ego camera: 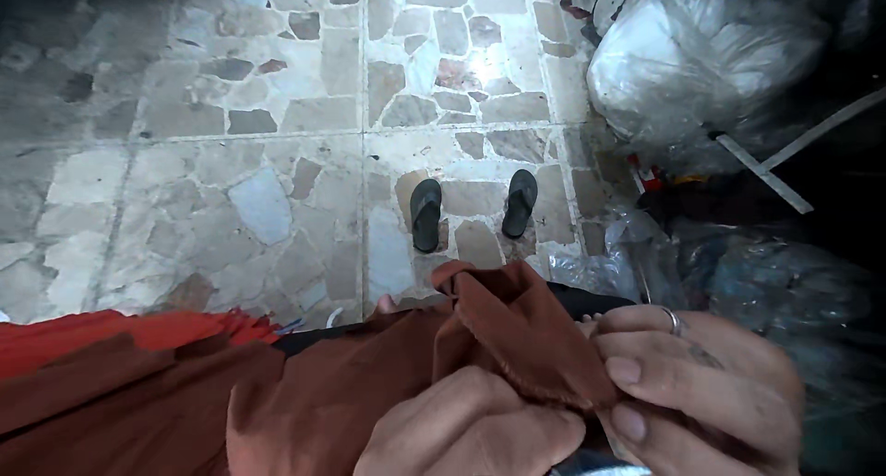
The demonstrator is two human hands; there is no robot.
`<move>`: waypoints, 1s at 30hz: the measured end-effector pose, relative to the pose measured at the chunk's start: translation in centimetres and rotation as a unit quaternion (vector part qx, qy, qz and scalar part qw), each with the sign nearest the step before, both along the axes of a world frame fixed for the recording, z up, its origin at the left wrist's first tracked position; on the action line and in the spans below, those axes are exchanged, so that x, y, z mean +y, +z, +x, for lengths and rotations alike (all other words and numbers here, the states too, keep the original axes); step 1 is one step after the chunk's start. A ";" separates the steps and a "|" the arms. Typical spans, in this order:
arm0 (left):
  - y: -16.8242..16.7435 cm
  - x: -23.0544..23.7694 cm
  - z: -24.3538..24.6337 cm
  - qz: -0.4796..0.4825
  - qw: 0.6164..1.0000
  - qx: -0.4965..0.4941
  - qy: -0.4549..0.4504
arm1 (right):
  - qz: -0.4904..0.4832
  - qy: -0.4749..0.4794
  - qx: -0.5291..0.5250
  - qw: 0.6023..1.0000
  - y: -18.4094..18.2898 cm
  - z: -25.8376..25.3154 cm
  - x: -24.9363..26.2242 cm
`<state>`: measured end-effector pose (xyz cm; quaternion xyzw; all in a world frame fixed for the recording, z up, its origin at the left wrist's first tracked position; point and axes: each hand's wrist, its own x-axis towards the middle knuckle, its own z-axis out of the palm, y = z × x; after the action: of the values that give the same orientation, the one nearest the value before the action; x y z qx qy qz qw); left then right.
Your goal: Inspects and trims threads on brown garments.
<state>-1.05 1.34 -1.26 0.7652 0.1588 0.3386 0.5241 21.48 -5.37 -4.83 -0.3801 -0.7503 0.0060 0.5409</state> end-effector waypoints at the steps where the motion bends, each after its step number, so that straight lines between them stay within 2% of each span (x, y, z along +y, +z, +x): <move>1: 0.0 -0.1 0.0 -0.008 1.000 0.002 0.005 | 0.002 -0.007 0.001 1.000 0.0 0.0 0.0; 14: -0.1 -1.1 0.5 0.029 0.998 0.035 0.050 | 0.007 -0.025 -0.003 1.000 -0.1 -0.2 0.0; 25: 0.0 -0.9 0.4 0.003 0.998 0.058 0.032 | 0.012 -0.026 -0.019 0.999 0.1 -0.2 0.3; 30: 1.4 -0.8 1.0 -0.033 0.997 0.062 0.025 | -0.006 -0.029 0.008 1.000 -0.1 -0.5 0.1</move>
<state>-0.02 0.57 0.11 0.7626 0.2215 0.2977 0.5299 20.95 -5.23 -4.89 -0.4047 -0.7348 -0.0018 0.5443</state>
